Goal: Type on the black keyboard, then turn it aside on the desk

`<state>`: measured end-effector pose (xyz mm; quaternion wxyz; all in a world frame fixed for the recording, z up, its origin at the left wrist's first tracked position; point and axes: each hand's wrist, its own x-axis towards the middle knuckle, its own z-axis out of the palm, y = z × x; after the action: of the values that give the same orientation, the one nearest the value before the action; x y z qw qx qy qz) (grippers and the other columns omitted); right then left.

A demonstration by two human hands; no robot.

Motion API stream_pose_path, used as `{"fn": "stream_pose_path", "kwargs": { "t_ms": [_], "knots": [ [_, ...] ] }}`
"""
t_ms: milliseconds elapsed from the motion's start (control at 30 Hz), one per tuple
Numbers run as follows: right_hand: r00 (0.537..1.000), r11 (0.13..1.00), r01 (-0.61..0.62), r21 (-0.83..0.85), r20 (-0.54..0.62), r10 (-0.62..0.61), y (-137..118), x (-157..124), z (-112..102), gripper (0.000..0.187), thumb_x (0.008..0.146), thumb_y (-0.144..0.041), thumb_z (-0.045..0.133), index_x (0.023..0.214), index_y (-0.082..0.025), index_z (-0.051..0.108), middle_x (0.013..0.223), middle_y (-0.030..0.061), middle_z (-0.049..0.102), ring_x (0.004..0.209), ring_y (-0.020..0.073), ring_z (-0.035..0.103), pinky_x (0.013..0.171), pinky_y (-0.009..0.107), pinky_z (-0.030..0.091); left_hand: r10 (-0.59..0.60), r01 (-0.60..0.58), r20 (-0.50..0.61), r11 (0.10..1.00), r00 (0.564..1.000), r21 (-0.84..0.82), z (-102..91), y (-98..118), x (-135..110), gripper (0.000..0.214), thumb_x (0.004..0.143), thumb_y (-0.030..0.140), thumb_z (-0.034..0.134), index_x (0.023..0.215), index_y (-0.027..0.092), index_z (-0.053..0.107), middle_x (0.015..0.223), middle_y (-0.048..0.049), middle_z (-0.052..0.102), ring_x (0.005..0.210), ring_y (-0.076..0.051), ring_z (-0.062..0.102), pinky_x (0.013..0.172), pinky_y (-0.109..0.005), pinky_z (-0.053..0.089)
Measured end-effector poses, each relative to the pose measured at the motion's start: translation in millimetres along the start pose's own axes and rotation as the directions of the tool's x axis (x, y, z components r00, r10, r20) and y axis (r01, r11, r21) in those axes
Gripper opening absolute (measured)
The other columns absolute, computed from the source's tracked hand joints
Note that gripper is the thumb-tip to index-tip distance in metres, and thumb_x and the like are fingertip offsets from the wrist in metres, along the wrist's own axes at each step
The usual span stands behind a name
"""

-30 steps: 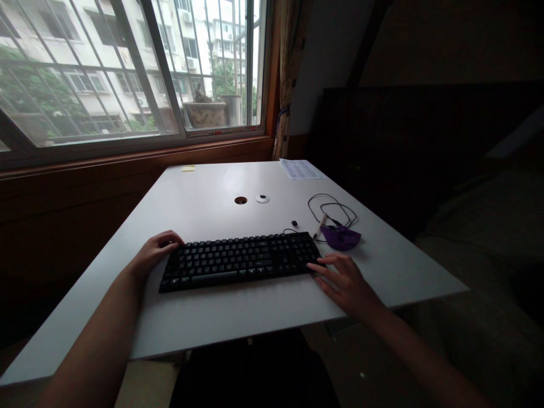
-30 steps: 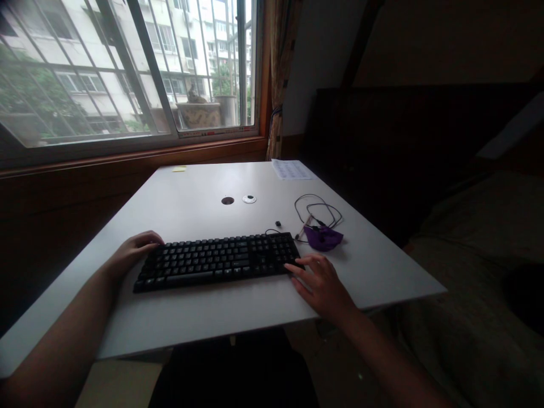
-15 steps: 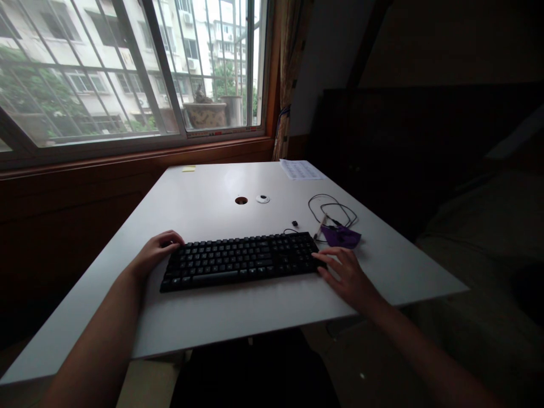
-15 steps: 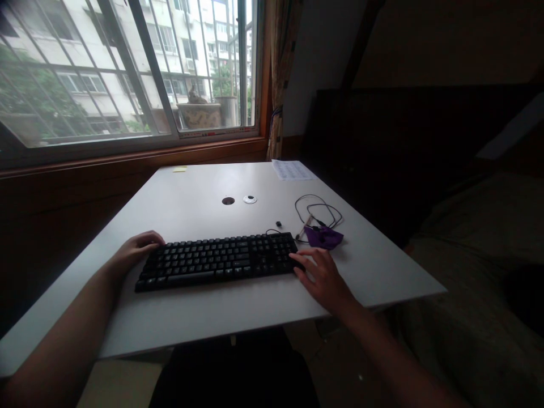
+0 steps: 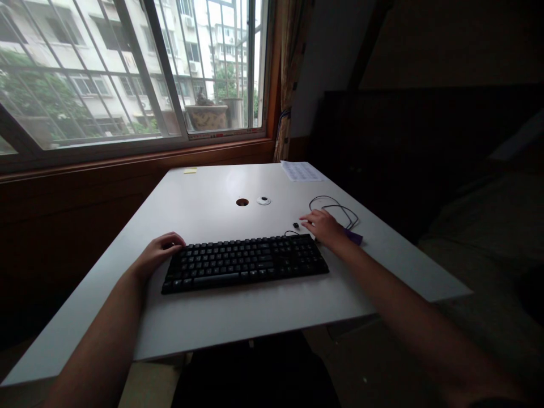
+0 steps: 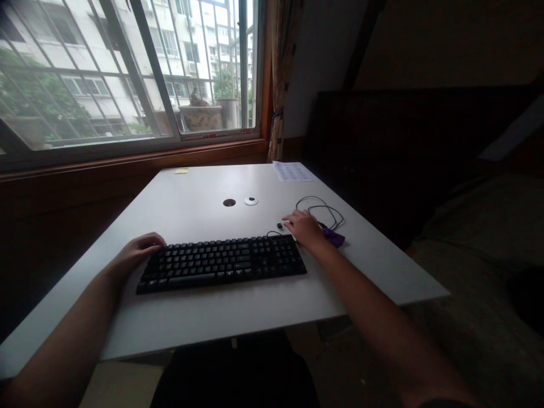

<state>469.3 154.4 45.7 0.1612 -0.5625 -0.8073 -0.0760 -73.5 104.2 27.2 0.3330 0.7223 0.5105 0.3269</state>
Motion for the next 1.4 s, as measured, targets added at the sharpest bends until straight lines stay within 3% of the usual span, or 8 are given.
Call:
{"fn": "stream_pose_path", "kwargs": {
  "t_ms": [167,367,633,800,1000,1167,1400],
  "knots": [
    [0.996,0.999,-0.014,-0.041,0.085,0.017,4,17,13,0.023,0.095,-0.03,0.062,0.11,-0.025,0.078,0.105,0.0081,0.071,0.101,0.0264,0.057,0.082,0.035,0.041,0.006,-0.006,0.003,1.0,1.0,0.01,-0.3,0,1,0.032,0.084,0.051,0.067,0.088,0.02,0.071,0.092,-0.0058,0.069,0.09,-0.025,0.063,0.077,-0.033,0.051],
    [0.993,0.999,-0.01,-0.053,0.118,0.016,4,19,19,0.019,0.094,-0.031,0.064,0.105,-0.028,0.079,0.105,0.0074,0.071,0.101,0.0262,0.056,0.083,0.035,0.039,-0.005,0.005,0.001,1.0,1.0,-0.001,0.9,4,0,0.031,0.085,0.051,0.066,0.089,0.02,0.071,0.092,-0.0053,0.069,0.087,-0.024,0.063,0.075,-0.032,0.05],
    [0.996,1.0,0.012,-0.01,0.089,-0.011,5,8,7,0.018,0.093,-0.029,0.064,0.102,-0.023,0.078,0.1,0.0083,0.071,0.099,0.0254,0.058,0.084,0.035,0.041,-0.008,0.008,-0.002,1.0,1.0,0.009,0.5,3,0,0.033,0.085,0.052,0.066,0.089,0.019,0.071,0.092,-0.0059,0.069,0.088,-0.024,0.063,0.075,-0.032,0.051],
    [0.99,0.985,0.112,0.132,0.065,-0.121,3,-16,-18,0.017,0.094,-0.026,0.062,0.101,-0.021,0.077,0.093,0.0067,0.07,0.094,0.0234,0.059,0.088,0.036,0.044,-0.01,0.01,-0.005,1.0,1.0,0.009,0.5,1,-1,0.033,0.085,0.052,0.067,0.088,0.019,0.07,0.092,-0.0053,0.069,0.088,-0.024,0.063,0.076,-0.031,0.051],
    [0.974,0.923,0.193,0.334,0.053,-0.222,-6,-61,-43,0.016,0.095,-0.032,0.061,0.096,-0.023,0.074,0.087,0.0052,0.066,0.088,0.0222,0.061,0.081,0.036,0.049,-0.002,0.002,-0.006,0.999,1.0,0.038,-0.2,2,0,0.034,0.084,0.053,0.066,0.088,0.019,0.071,0.093,-0.006,0.07,0.09,-0.025,0.063,0.077,-0.032,0.051],
    [0.969,0.926,0.206,0.315,0.065,-0.238,-15,-92,-49,0.014,0.095,-0.03,0.061,0.096,-0.023,0.074,0.087,0.0052,0.066,0.087,0.0228,0.061,0.079,0.037,0.05,0.003,-0.003,-0.002,0.999,1.0,0.04,-1.0,1,0,0.033,0.085,0.052,0.065,0.088,0.02,0.071,0.093,-0.0059,0.07,0.092,-0.025,0.063,0.08,-0.032,0.051],
    [0.969,0.952,0.237,0.194,0.03,-0.247,-22,-115,-41,0.011,0.093,-0.022,0.063,0.098,-0.023,0.072,0.091,0.0062,0.067,0.091,0.0243,0.062,0.079,0.038,0.051,0.023,-0.023,0.004,0.999,1.0,0.044,-1.5,-1,0,0.031,0.086,0.05,0.065,0.089,0.02,0.072,0.094,-0.0055,0.07,0.094,-0.025,0.063,0.081,-0.031,0.05]
  ]
}}
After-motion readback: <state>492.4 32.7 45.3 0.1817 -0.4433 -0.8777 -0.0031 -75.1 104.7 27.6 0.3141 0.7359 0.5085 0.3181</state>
